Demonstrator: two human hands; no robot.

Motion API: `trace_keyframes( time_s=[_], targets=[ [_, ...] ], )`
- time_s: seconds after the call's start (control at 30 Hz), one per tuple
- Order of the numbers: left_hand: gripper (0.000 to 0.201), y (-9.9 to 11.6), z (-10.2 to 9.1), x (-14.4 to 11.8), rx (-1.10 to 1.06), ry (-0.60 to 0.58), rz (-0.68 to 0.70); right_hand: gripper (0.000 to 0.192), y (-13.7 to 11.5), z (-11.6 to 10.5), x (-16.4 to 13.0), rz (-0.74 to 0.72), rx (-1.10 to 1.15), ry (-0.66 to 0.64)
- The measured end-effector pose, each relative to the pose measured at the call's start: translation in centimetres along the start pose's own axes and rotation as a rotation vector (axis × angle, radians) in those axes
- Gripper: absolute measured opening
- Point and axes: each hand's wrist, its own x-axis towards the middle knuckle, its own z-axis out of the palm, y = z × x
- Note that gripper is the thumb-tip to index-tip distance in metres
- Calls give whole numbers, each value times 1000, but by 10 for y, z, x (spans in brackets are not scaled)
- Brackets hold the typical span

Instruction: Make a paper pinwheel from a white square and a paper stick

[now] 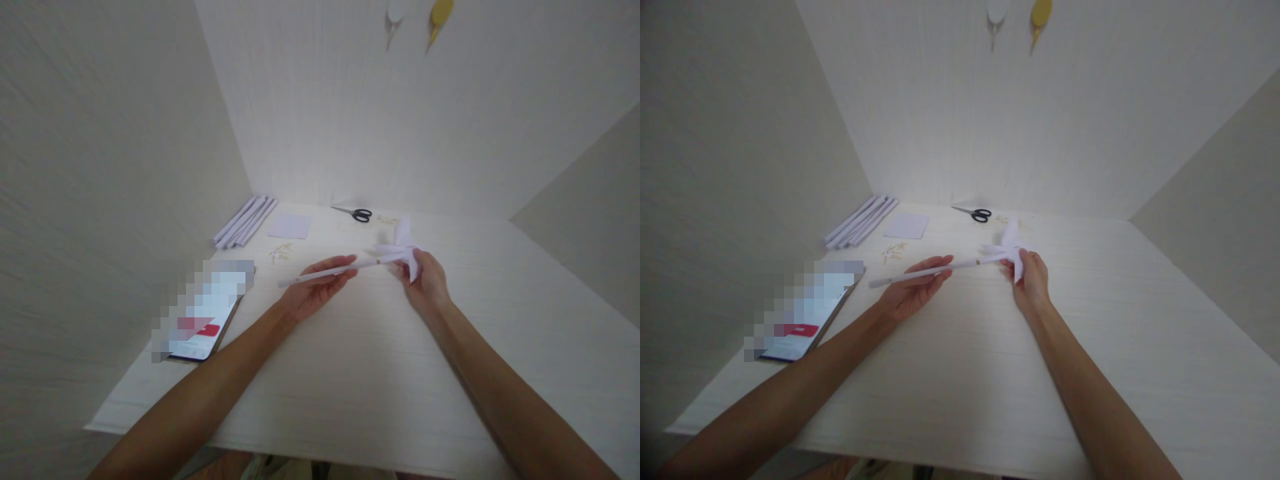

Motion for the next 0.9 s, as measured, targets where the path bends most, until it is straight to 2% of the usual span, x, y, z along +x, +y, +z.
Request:
trace_keyframes(
  time_s=[0.07, 0.17, 0.23, 0.4, 0.53, 0.6, 0.67, 0.73, 0.9],
  targets=[
    [19, 0, -1, 1, -9, 10, -20, 11, -1, -5, 0, 4, 104, 35],
    [9, -2, -4, 4, 5, 76, -32, 9, -2, -6, -6, 70, 304, 19],
    [13, -4, -5, 5, 68, 114, -7, 9, -3, -3, -11, 111, 386, -6],
    [53, -5, 3, 4, 327, 82, -18, 13, -2, 1, -15, 96, 361, -71],
    [86, -7, 8, 1, 377, 60, -66, 18, 4, 1, -14, 47, 293, -64],
    [93, -8, 7, 2, 382, 68, -104, 19, 6, 2, -15, 28, 260, -91],
    [87, -7, 5, 3, 379, 69, -140, 18, 8, 2, -17, 23, 251, -133],
    [69, -6, 4, 4, 363, 84, -152, 16, 7, 3, -19, 49, 266, -178],
    [22, -5, 5, 9, 286, 244, -145, 15, 0, 5, -26, 175, 355, -332]
  ],
)
